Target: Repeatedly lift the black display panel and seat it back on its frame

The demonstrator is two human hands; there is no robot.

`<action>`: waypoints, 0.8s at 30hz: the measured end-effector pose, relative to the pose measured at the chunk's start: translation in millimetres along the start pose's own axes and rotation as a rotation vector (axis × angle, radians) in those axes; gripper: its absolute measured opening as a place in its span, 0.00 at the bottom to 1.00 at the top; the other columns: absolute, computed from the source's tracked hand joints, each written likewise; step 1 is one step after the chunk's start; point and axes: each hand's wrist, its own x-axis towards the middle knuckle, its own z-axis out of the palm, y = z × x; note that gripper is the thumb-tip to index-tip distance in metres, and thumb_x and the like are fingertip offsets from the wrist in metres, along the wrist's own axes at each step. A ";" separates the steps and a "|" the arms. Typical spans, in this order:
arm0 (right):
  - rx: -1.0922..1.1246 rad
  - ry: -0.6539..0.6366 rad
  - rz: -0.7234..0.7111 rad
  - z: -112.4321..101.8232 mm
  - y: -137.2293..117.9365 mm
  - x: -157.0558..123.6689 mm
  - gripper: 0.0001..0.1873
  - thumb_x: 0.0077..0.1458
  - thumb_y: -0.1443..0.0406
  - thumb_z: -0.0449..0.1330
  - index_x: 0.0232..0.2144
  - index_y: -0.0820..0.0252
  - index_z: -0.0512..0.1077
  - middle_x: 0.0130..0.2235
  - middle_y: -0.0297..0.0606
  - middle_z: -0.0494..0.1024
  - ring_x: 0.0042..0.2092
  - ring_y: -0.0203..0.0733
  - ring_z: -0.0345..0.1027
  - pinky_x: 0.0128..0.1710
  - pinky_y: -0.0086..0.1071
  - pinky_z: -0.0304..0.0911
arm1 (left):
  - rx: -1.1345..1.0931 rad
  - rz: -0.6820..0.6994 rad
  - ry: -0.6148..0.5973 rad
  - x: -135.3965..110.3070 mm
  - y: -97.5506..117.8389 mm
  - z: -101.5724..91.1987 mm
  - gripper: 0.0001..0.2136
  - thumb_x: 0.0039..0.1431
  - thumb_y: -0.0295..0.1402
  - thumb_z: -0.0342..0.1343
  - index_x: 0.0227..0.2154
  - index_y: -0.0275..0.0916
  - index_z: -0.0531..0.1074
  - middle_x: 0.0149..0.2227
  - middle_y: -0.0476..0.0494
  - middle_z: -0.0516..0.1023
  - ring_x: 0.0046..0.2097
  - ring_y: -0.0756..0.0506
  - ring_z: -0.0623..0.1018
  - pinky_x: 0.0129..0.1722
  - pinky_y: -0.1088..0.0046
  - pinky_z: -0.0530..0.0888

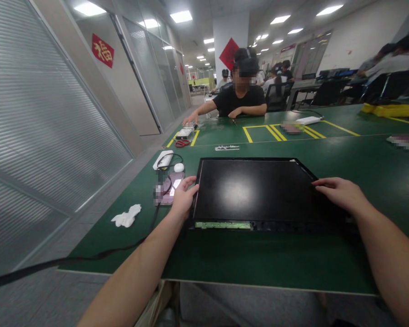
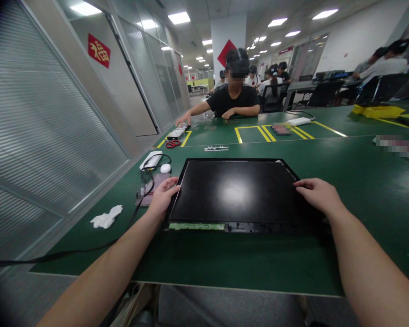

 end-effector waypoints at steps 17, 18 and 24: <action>-0.032 -0.036 -0.013 -3.4 -4.7 -2.0 0.19 0.45 0.55 0.60 0.38 0.51 0.83 0.40 0.39 0.83 0.43 0.50 0.75 0.42 0.39 0.67 | -0.185 -0.186 -0.027 1.3 -1.6 2.8 0.21 0.48 0.25 0.65 0.46 0.41 0.71 0.55 0.40 0.78 0.47 0.42 0.82 0.45 0.68 0.79; -0.036 -0.039 -0.017 -3.7 -5.4 -2.4 0.19 0.45 0.55 0.60 0.38 0.51 0.83 0.41 0.39 0.83 0.43 0.50 0.75 0.42 0.39 0.67 | -0.188 -0.186 -0.033 0.0 -0.8 2.8 0.23 0.47 0.25 0.66 0.47 0.41 0.70 0.56 0.41 0.77 0.46 0.42 0.82 0.43 0.68 0.80; -0.046 -0.018 -0.036 0.9 -0.9 -0.1 0.18 0.46 0.56 0.60 0.38 0.51 0.83 0.41 0.39 0.83 0.44 0.50 0.75 0.42 0.39 0.68 | -0.171 -0.265 -0.050 -8.8 5.5 3.3 0.29 0.46 0.28 0.69 0.53 0.42 0.69 0.45 0.42 0.82 0.36 0.44 0.83 0.32 0.71 0.79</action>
